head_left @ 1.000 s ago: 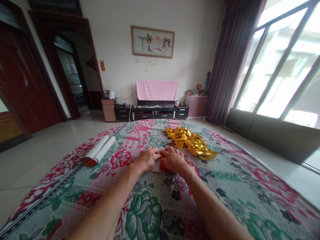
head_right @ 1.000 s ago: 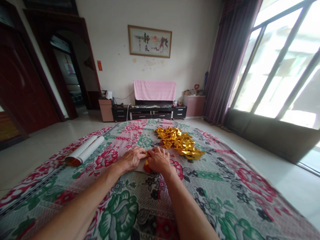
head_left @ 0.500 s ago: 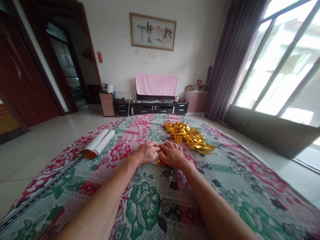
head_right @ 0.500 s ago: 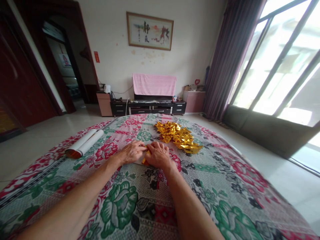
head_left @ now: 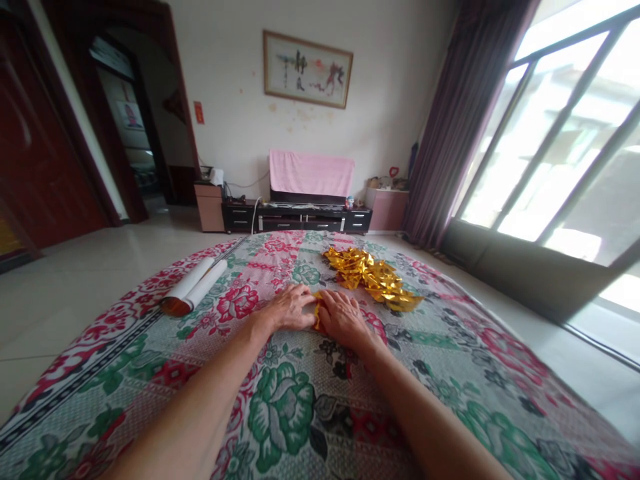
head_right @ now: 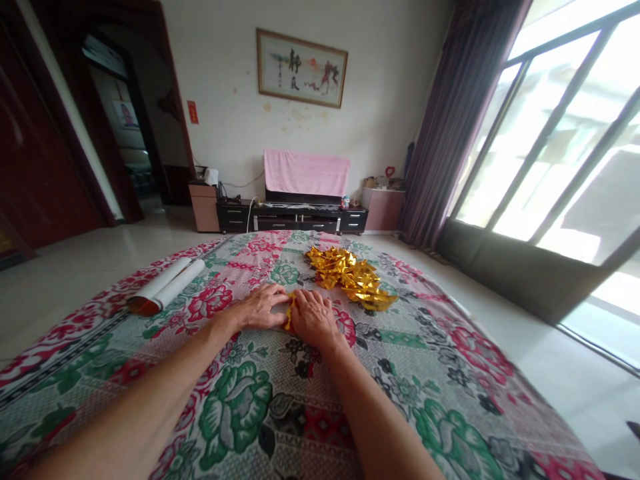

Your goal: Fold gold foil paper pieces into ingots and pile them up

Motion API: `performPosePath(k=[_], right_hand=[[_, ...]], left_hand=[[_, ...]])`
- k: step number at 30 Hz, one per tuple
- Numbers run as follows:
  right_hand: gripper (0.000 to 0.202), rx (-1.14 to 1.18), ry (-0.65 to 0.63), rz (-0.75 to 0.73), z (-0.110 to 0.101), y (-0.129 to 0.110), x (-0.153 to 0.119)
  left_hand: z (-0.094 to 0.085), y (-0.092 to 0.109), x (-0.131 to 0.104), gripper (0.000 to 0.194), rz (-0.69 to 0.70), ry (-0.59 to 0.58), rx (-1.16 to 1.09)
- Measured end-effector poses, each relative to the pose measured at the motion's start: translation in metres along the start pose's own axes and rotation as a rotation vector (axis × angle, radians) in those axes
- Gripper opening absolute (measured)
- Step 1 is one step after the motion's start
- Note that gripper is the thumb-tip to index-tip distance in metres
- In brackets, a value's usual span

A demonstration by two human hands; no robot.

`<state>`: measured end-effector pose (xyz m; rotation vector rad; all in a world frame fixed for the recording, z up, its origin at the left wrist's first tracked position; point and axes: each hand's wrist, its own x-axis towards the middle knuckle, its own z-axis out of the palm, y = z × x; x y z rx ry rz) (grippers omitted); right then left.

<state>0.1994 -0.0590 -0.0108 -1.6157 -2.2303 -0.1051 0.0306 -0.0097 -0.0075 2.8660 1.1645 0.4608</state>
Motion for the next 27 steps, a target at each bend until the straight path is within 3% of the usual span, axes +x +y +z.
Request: performPosePath(k=[10,17,27], right_hand=[[0.021,0.049,0.095,0.001,0.0,0.003,-0.001],[0.024,0.063,0.027,-0.049,-0.006,0.007,-0.009],[0.052,0.119,-0.153,-0.128,-0.013,0.022,-0.012]], left_hand=[[0.001,-0.001,0.0,0.041,-0.01,-0.024,-0.036],[0.003,-0.003,0.002,0.044,-0.028,-0.027,-0.045],[-0.001,-0.001,0.001,0.05,-0.079,-0.065,-0.072]])
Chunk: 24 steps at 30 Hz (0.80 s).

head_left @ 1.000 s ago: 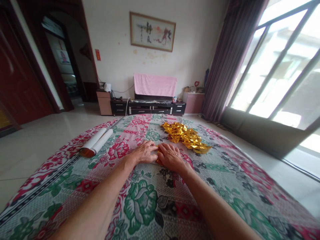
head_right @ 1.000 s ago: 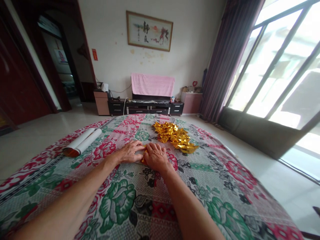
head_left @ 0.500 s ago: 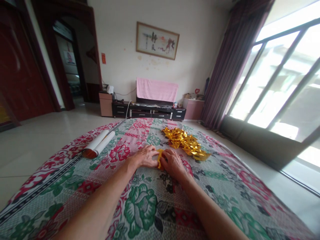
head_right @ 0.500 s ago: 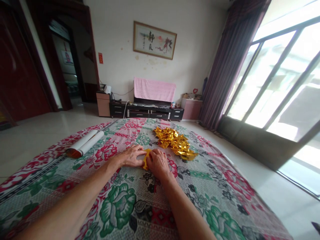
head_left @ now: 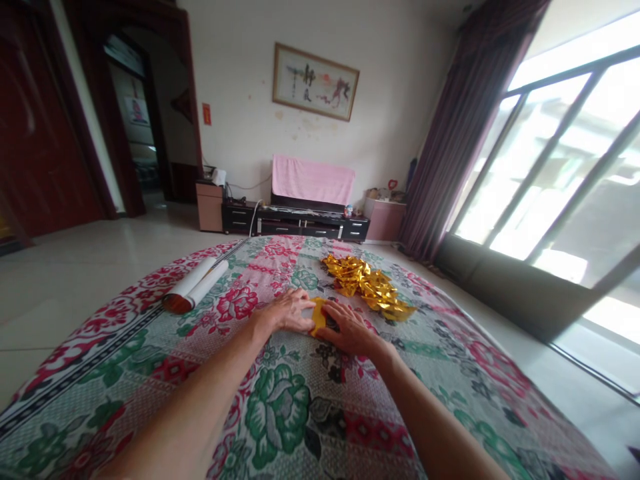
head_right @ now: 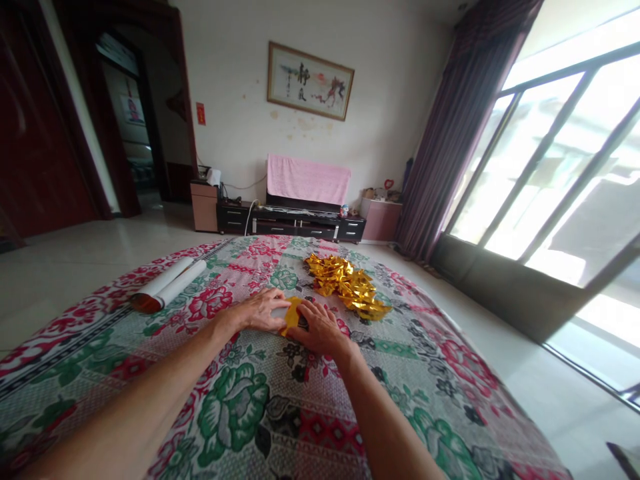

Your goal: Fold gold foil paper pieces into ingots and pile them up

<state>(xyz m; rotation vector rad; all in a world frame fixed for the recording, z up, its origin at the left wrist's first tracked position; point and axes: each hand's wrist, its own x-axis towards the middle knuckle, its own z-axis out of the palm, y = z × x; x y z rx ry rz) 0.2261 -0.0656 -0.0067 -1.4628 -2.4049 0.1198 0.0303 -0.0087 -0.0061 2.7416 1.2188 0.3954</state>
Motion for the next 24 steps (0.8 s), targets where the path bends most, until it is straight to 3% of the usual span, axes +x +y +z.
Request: performPosePath(k=[9,11,15,24], right_hand=[[0.073,0.038,-0.064,0.027,-0.008,0.001,0.001],[0.067,0.066,0.019,0.054,-0.011,-0.002,0.006],[0.029,0.133,0.305,0.082,-0.011,-0.01,0.021],[0.029,0.098,0.229,-0.023,0.019,-0.011,0.032]], left_hand=[[-0.002,0.0,0.0,0.047,0.039,-0.006,-0.014],[-0.003,0.0,0.0,0.045,0.043,-0.016,-0.02],[-0.004,-0.001,-0.001,0.045,0.04,-0.022,-0.021],[-0.001,0.002,0.002,0.038,0.066,0.032,0.006]])
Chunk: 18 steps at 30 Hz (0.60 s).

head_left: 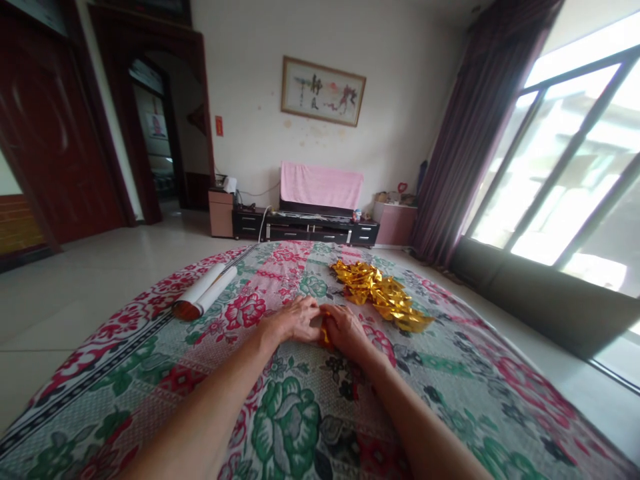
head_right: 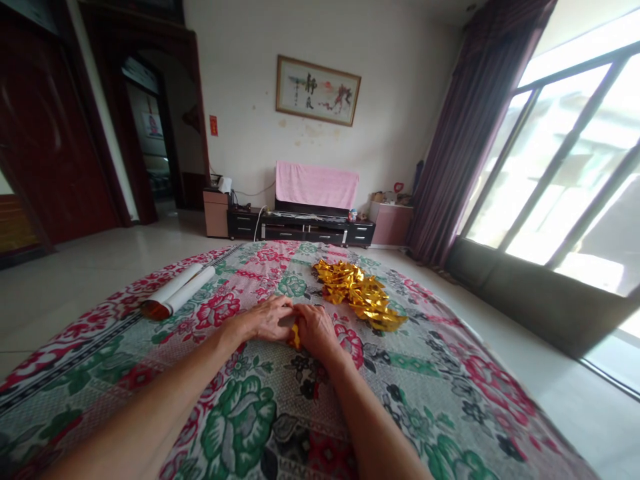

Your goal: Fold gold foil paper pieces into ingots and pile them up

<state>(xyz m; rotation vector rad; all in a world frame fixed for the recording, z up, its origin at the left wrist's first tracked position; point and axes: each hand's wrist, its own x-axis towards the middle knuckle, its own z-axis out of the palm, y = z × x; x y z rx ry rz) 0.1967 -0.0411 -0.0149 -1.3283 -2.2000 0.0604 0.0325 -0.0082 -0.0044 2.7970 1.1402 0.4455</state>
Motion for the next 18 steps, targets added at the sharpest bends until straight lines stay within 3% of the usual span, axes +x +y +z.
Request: performPosePath(k=[4,7,10,15,18], right_hand=[[0.03,-0.054,-0.008,0.01,0.0,-0.002,-0.001],[0.031,-0.073,-0.008,0.013,-0.002,-0.004,-0.002],[0.032,-0.053,-0.012,-0.027,-0.002,-0.004,-0.002],[0.031,-0.023,0.016,-0.04,0.0,-0.001,-0.002],[0.028,-0.008,0.011,-0.061,0.001,0.001,-0.001]], left_hand=[[-0.012,-0.004,-0.001,0.034,0.064,-0.023,-0.074],[-0.027,-0.013,-0.007,0.031,-0.21,-0.003,-0.066],[-0.038,-0.02,-0.013,0.03,-0.341,-0.108,-0.122],[-0.041,-0.021,-0.017,0.043,-0.258,-0.358,-0.333],[-0.043,-0.017,-0.017,0.045,-0.227,-0.429,-0.327]])
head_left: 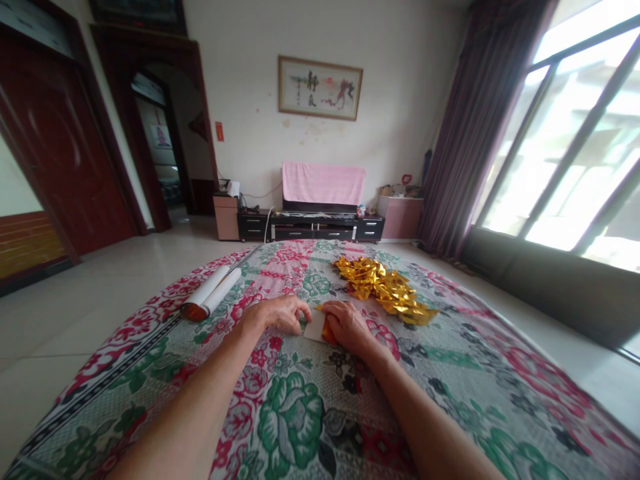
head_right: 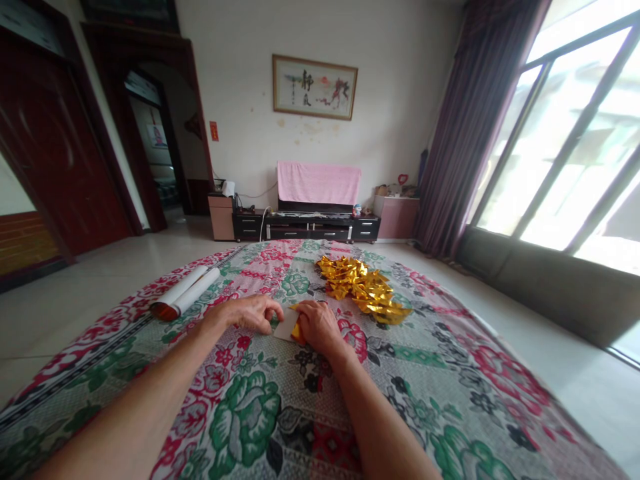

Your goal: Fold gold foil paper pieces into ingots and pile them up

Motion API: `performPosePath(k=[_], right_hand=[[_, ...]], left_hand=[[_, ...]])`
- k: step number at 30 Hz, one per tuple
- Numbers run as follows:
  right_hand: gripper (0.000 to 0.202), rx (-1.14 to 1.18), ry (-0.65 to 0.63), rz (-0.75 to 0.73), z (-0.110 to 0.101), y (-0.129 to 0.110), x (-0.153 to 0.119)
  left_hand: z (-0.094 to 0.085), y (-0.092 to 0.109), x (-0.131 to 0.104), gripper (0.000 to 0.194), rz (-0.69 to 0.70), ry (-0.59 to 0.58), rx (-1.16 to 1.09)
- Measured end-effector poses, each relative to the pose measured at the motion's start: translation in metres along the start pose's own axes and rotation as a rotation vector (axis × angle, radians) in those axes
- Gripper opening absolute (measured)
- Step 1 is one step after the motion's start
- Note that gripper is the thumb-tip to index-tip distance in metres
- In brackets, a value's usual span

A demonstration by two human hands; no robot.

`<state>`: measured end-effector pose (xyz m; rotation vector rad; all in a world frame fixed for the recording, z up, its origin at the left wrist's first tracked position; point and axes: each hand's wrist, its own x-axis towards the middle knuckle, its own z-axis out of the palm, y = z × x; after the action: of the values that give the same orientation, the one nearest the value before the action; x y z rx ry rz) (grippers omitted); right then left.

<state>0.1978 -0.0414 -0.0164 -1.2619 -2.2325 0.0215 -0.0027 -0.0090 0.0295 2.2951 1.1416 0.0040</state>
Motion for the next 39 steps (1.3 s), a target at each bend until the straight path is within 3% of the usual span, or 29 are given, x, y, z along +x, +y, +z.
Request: performPosePath(k=[4,12,25,39], right_hand=[[0.021,-0.003,-0.024,-0.028,-0.002,0.001,-0.001],[0.03,-0.029,-0.065,-0.05,-0.009,-0.005,-0.007],[0.036,-0.027,-0.082,-0.088,-0.01,-0.003,-0.008],[0.038,-0.005,-0.071,-0.092,-0.008,-0.001,-0.007]], left_hand=[[-0.001,0.005,-0.002,0.044,-0.009,-0.002,0.019],[0.001,0.01,-0.003,0.038,0.009,-0.003,-0.011],[0.005,0.003,0.002,0.03,0.061,0.08,-0.1],[0.007,0.005,0.003,0.039,0.064,0.029,-0.467]])
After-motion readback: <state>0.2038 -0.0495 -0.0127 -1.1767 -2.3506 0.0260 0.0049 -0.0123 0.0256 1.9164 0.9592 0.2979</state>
